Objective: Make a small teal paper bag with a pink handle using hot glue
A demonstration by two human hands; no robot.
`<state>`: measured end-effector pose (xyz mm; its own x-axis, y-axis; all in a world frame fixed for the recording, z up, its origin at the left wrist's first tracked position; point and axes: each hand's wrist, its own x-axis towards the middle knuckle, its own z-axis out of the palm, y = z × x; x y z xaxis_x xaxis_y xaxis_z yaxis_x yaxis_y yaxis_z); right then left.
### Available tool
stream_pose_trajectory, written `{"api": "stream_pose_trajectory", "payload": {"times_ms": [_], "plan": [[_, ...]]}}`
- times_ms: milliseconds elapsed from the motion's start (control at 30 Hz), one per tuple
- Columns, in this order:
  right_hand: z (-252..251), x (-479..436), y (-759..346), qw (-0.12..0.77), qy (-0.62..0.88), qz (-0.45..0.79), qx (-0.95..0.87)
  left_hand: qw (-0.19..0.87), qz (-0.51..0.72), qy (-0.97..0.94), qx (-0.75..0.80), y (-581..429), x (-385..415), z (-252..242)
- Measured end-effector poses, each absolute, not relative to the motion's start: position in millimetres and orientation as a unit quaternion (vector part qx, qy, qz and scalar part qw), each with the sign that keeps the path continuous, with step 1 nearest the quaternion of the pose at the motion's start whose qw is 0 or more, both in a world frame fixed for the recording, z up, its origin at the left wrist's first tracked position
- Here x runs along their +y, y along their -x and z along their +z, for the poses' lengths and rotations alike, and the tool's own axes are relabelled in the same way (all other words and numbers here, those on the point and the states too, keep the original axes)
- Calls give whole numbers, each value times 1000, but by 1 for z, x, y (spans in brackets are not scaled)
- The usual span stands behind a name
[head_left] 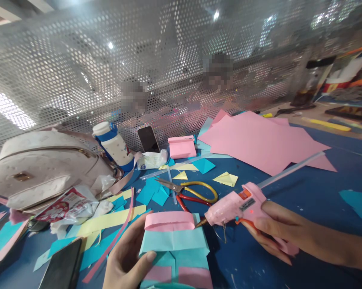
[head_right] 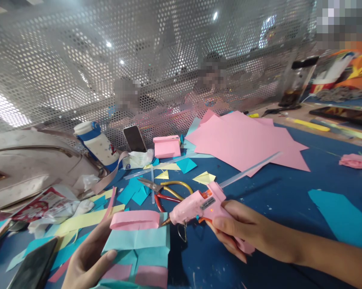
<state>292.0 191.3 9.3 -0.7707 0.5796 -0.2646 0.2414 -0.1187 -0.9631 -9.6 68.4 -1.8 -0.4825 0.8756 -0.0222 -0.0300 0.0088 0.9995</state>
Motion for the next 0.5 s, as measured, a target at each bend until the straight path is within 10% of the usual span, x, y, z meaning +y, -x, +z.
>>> {"api": "stream_pose_trajectory", "payload": {"times_ms": [500], "plan": [[-9, 195, -296, 154, 301, 689, -641, 370, 607, -376, 594, 11, 68, -4]]}}
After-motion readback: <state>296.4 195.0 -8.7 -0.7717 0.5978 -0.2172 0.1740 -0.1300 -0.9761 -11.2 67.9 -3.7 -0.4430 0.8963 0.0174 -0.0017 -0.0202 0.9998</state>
